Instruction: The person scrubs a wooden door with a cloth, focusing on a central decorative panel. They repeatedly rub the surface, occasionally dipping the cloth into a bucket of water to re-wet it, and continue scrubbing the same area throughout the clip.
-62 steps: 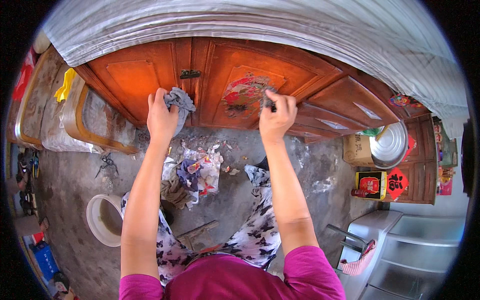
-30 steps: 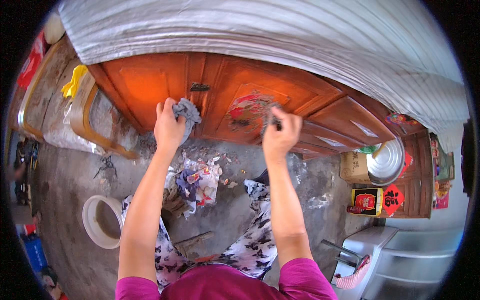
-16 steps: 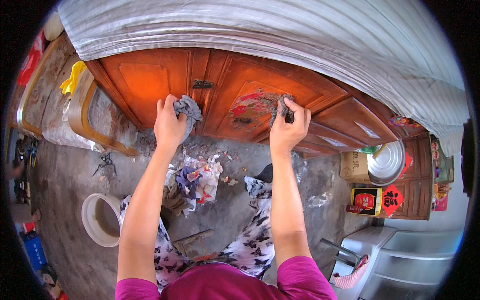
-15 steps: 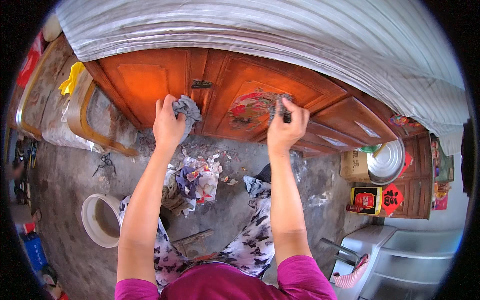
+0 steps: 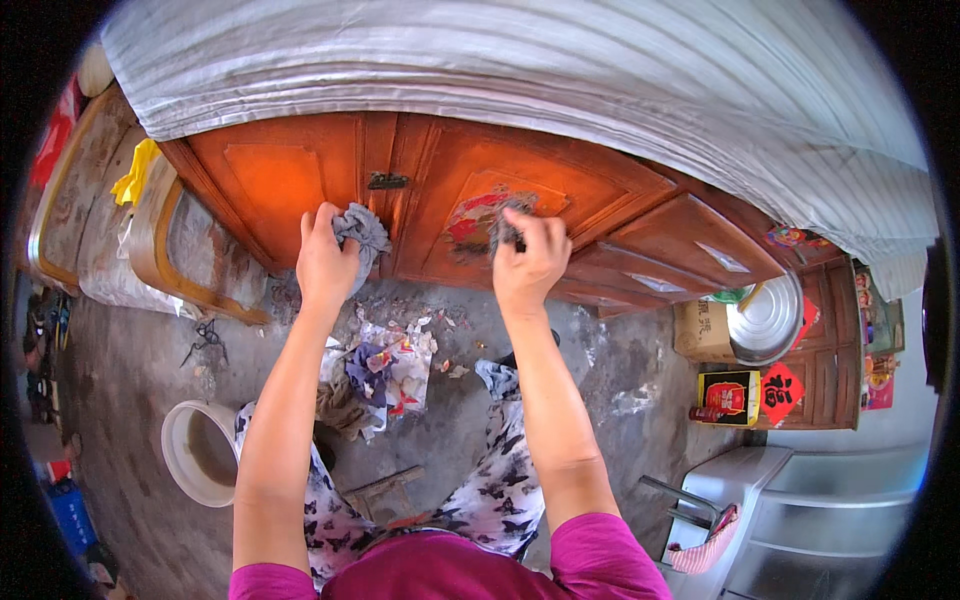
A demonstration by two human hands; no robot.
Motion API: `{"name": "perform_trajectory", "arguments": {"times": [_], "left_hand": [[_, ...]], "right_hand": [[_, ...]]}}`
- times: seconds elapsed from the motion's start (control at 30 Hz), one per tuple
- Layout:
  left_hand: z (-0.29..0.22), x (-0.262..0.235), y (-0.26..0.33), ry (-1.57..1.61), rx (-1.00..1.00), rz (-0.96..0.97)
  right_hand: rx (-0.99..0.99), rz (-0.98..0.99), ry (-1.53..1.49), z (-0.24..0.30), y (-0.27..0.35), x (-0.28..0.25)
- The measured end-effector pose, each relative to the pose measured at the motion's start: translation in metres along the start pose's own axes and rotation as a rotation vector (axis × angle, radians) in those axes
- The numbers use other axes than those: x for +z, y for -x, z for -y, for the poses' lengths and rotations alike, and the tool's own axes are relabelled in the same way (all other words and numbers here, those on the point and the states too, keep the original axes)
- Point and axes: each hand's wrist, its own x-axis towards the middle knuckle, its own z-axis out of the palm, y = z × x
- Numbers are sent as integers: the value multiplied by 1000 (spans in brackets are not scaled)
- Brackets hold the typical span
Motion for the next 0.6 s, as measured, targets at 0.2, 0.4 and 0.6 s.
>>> {"name": "perform_trajectory", "arguments": {"times": [0.2,0.4,0.6], "left_hand": [[11,3,-2,-29,19,-42],[5,6,-1,-35,42,-70],[11,2,-5,-35,84,-71]], "right_hand": [[238,-252,-84,-4,-13,-7],[178,-231,-88,8,-13,5],[80,-205,39,-24,-9,-11]]}}
